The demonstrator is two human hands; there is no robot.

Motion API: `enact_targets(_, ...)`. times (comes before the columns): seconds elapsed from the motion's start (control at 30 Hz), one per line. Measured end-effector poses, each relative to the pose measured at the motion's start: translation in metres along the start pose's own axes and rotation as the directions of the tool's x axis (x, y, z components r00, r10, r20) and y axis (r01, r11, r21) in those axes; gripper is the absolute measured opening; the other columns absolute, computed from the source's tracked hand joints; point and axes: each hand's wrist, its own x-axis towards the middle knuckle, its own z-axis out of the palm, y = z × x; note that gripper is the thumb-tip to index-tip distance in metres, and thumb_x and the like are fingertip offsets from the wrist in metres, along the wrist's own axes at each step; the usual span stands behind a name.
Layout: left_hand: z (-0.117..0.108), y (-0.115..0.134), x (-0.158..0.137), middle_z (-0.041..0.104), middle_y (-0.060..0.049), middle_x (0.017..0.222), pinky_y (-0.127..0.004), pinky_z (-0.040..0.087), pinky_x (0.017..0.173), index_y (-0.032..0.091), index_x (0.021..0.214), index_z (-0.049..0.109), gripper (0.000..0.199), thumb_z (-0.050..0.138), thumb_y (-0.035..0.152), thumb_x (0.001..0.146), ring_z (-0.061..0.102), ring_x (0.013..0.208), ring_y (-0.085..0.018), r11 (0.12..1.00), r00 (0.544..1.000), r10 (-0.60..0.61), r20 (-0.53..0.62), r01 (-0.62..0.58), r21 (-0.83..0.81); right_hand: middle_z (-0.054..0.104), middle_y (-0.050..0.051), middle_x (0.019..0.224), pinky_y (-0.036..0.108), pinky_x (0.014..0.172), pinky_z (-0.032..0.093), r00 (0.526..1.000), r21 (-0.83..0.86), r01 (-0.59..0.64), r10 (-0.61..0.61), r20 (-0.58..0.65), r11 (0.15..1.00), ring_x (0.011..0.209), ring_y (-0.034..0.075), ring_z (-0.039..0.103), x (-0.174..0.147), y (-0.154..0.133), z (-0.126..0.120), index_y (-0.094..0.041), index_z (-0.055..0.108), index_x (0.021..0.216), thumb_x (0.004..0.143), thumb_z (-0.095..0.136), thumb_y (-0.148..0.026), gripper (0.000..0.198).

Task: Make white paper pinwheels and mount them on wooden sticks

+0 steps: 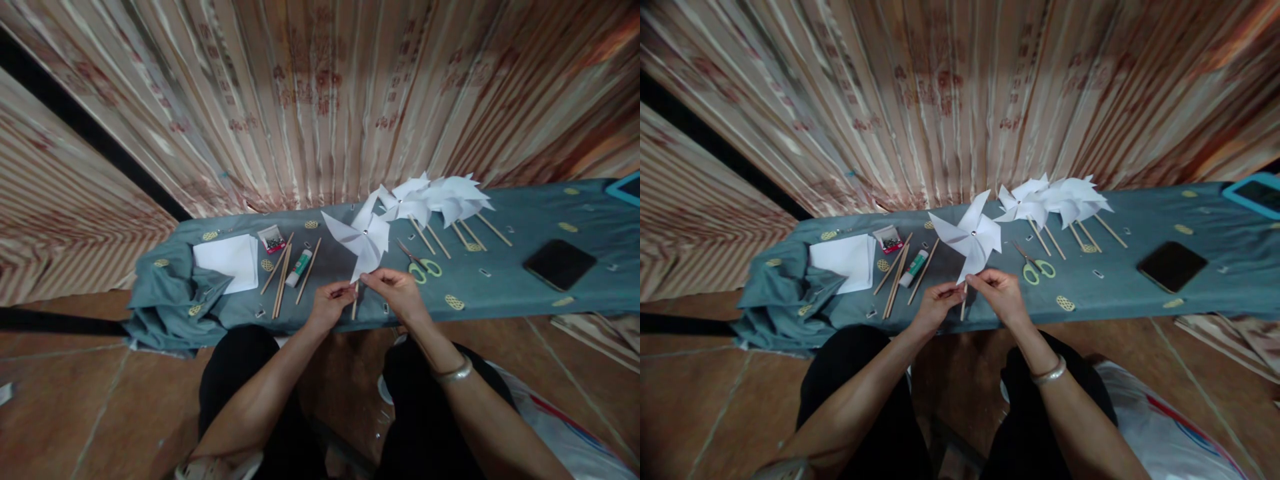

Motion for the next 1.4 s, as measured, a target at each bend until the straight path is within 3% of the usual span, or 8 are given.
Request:
enact_targets(0.17,0.000,0.001,0.000,0.074,-0.002,0.070,-0.033,0.053,0.079,0.017,0.073,0.078,0.036,0.091,0.030,0.042,0.066,0.068,-0.016,1.000,1.000,-0.001,0.004,0.001,-0.025,0.070,0.002,0.061,0.027,0.052,0.042,0.993,-0.177,0.114,-0.120,-0.021,0.978,0.053,0.014,0.056,-0.002,0.008,-0.004,-0.021,0.072,0.062,0.061,0.080,-0.053,0.033)
enact_targets(0.33,0.002,0.001,0.000,0.074,-0.003,0.070,-0.032,0.052,0.079,0.016,0.073,0.077,0.031,0.089,0.025,0.046,0.065,0.068,-0.015,0.999,1.000,-0.013,0.013,0.014,-0.050,0.074,0.004,0.069,0.029,0.063,0.050,0.992,-0.163,0.127,-0.124,0.026,0.978,0.061,0.016,0.063,-0.001,0.020,-0.002,-0.022,0.076,0.070,0.065,0.078,-0.049,0.028)
enact_targets(0.73,0.006,-0.002,0.001,0.074,-0.002,0.069,-0.029,0.051,0.077,0.016,0.072,0.077,0.034,0.090,0.026,0.042,0.064,0.066,-0.014,0.992,0.999,-0.017,0.031,0.021,-0.121,0.072,0.003,0.064,0.030,0.060,0.049,0.994,-0.130,0.102,-0.106,-0.030,0.986,0.058,0.017,0.062,0.001,0.023,0.007,-0.021,0.073,0.064,0.060,0.079,-0.055,0.035)
enact_targets(0.97,0.005,-0.009,0.003,0.075,-0.005,0.081,-0.032,0.053,0.082,0.017,0.086,0.078,0.040,0.088,0.024,0.048,0.066,0.074,-0.015,0.994,0.999,0.038,0.026,-0.035,-0.101,0.072,0.005,0.064,0.029,0.059,0.047,0.981,-0.276,0.144,-0.173,-0.085,0.950,0.059,0.018,0.061,0.015,0.022,-0.002,-0.019,0.072,0.066,0.065,0.070,-0.057,0.038)
enact_targets(1.1,0.002,-0.008,0.000,0.076,-0.007,0.088,-0.032,0.053,0.083,0.017,0.090,0.078,0.037,0.085,0.021,0.054,0.067,0.078,-0.016,0.996,0.998,0.051,0.048,-0.047,-0.069,0.074,0.004,0.068,0.030,0.062,0.046,0.973,-0.550,0.125,-0.211,-0.095,0.826,0.062,0.020,0.064,0.034,0.008,-0.024,-0.020,0.074,0.072,0.070,0.067,-0.047,0.029)
enact_targets(1.23,0.001,-0.005,-0.006,0.076,-0.007,0.091,-0.032,0.053,0.083,0.017,0.093,0.078,0.035,0.082,0.018,0.058,0.067,0.078,-0.016,0.998,0.996,0.052,0.073,-0.049,-0.043,0.075,0.004,0.071,0.029,0.059,0.043,0.964,-0.826,0.047,-0.240,-0.109,0.562,0.066,0.021,0.067,0.062,-0.014,-0.049,-0.020,0.075,0.073,0.076,0.064,-0.040,0.022)
enact_targets(1.4,0.000,-0.002,-0.010,0.076,-0.007,0.090,-0.033,0.053,0.086,0.017,0.092,0.077,0.033,0.082,0.018,0.060,0.067,0.081,-0.017,0.998,0.995,0.061,0.079,-0.060,-0.025,0.077,0.010,0.082,0.030,0.060,0.043,0.979,-0.969,-0.045,-0.184,-0.091,0.242,0.075,0.025,0.070,0.101,-0.029,-0.076,-0.017,0.077,0.086,0.082,0.060,-0.036,0.026)
